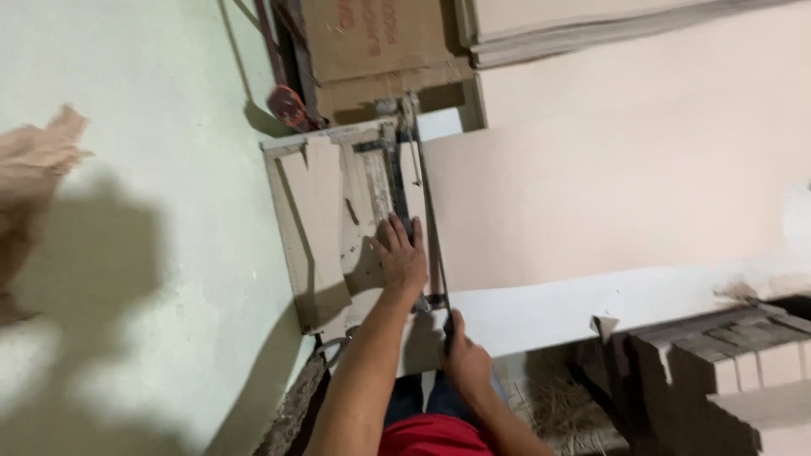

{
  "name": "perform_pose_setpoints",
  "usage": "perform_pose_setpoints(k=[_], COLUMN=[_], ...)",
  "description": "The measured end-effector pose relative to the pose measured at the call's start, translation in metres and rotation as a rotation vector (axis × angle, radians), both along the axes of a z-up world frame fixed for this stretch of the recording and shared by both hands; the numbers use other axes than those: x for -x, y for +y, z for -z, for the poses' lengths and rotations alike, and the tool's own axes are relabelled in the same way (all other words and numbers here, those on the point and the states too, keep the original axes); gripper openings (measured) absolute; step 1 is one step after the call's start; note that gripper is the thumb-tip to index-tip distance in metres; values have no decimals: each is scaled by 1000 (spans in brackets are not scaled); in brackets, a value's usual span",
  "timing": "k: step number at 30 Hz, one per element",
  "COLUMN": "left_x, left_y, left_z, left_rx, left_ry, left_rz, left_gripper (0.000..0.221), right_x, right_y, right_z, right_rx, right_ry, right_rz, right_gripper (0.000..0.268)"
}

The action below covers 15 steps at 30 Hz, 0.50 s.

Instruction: Using a manual paper cutter to cut cardboard sheets into smaller pieces.

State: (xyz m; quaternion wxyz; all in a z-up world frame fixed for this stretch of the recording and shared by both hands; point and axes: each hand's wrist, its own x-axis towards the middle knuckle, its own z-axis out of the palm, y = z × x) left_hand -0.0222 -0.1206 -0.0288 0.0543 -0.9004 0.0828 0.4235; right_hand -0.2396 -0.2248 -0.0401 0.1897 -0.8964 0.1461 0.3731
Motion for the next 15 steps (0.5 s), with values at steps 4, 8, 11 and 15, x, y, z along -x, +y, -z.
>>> perform_pose_setpoints(k=[4,8,11,15], left_x=[-3,-3,11,79], left_y=[1,9,18,40], left_z=[-4,-11,0,152], left_rx=[5,-18,-52,1479], left_ry=[14,-4,-107,849], left_rz=[6,17,415,-1310], left_gripper=[123,135,100,21], right_x=[14,-35,-78,-78], right_y=[-11,-8,-22,-60], right_z=[47,-62,-177,-143], right_rx=[-91,-144,-369,-655], right_ry=[-151,-67,183,335], right_rz=[-32,83,337,689], right_gripper=[95,81,93,66])
